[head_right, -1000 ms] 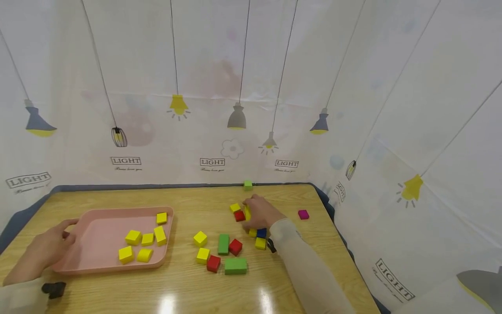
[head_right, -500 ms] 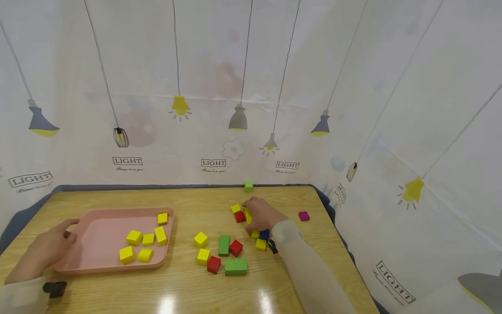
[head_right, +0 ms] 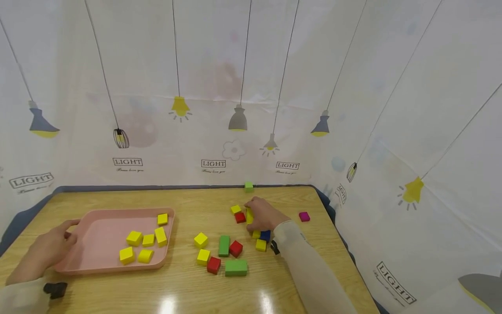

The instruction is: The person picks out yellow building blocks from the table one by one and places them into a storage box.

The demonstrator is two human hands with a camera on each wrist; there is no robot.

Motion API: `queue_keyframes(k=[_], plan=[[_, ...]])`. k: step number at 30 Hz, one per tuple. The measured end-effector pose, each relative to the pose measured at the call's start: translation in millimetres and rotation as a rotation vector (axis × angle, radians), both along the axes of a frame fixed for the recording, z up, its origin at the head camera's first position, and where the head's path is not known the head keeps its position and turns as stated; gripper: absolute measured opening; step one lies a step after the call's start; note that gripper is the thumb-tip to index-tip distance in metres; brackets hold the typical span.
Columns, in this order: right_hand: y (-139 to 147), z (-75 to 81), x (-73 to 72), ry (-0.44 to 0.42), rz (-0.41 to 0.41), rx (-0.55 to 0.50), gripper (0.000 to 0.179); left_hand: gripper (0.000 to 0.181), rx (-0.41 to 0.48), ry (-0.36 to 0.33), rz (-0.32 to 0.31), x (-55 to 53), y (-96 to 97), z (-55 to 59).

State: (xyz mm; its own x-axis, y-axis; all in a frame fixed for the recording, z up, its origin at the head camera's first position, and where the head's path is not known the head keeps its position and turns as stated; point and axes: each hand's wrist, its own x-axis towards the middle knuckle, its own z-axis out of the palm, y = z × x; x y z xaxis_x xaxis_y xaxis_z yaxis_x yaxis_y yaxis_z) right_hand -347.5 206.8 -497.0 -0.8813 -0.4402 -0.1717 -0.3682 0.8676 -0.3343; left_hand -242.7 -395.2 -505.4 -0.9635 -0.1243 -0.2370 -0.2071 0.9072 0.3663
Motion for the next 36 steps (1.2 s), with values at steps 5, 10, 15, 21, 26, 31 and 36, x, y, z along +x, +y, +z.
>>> queue_keyframes(k=[5,10,15,21,26,31,36], plan=[[-0.9,-1.3,-0.9,0.007,-0.010,-0.001,0.083,0.059,-0.013,0.013,-0.024,-0.8,-3.0,-2.6],[-0.1,-3.4,-1.4,0.037,-0.019,-0.017,0.083,0.061,-0.001,0.004,0.007,-1.0,0.2,-0.8],[0.0,-3.0,-0.6,0.061,-0.031,-0.043,0.084,0.060,0.004,0.008,0.006,-0.7,1.3,1.2],[-4.3,1.2,0.0,0.096,-0.031,-0.055,0.081,0.060,0.007,-0.003,0.017,1.1,1.6,0.6],[-11.7,7.2,3.1,0.108,-0.026,-0.091,0.079,0.060,-0.003,0.000,0.008,1.4,0.7,0.5],[-22.7,11.5,7.7,0.132,0.015,-0.123,0.079,0.059,-0.004,0.002,0.003,1.6,0.7,0.2],[-37.9,13.4,10.5,0.157,0.059,-0.113,0.078,0.059,-0.011,0.018,-0.021,1.9,-0.3,0.4]])
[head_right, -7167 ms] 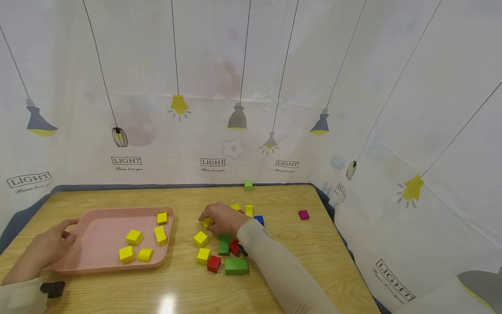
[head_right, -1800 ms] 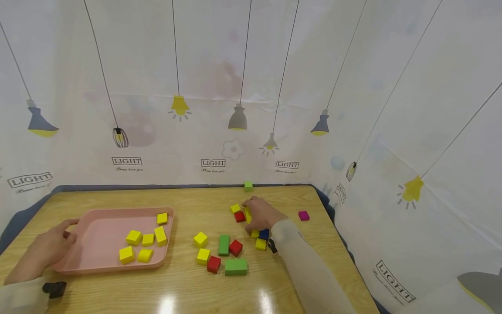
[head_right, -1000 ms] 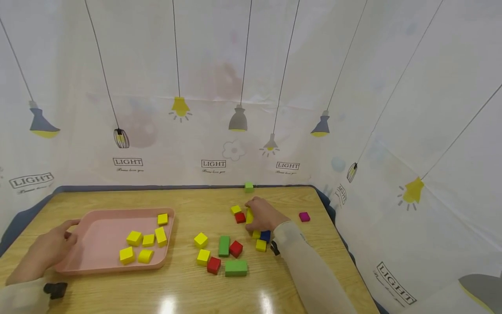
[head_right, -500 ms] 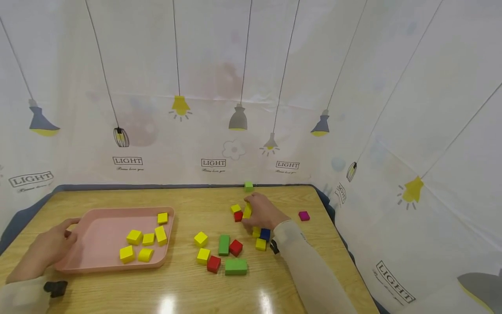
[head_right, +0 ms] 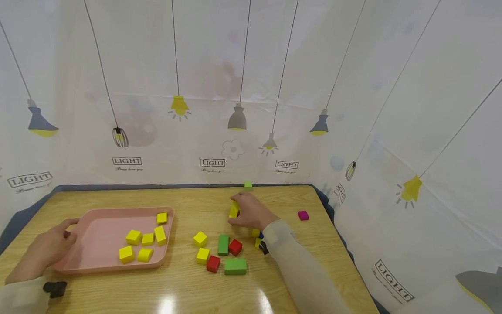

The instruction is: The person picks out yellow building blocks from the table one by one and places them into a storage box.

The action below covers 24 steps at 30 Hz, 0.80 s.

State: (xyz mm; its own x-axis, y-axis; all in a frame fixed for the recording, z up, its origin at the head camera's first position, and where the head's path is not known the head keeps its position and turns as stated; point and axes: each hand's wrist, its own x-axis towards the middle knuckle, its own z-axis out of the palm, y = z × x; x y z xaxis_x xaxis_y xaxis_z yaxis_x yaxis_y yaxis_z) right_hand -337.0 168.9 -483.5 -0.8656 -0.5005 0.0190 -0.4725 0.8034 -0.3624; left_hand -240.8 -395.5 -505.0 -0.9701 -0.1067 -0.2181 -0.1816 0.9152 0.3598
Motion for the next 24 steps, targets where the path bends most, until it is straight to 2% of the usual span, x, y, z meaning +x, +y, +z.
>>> queue_keyframes(k=[5,24], plan=[[-17.6,0.6,2.1,-0.006,0.029,-0.002,0.079,0.058,0.000,0.006,-0.014,0.5,-0.7,-0.2],[-99.6,9.4,17.8,0.005,0.151,0.040,0.080,0.059,0.000,-0.006,0.004,0.4,-0.9,-2.9]])
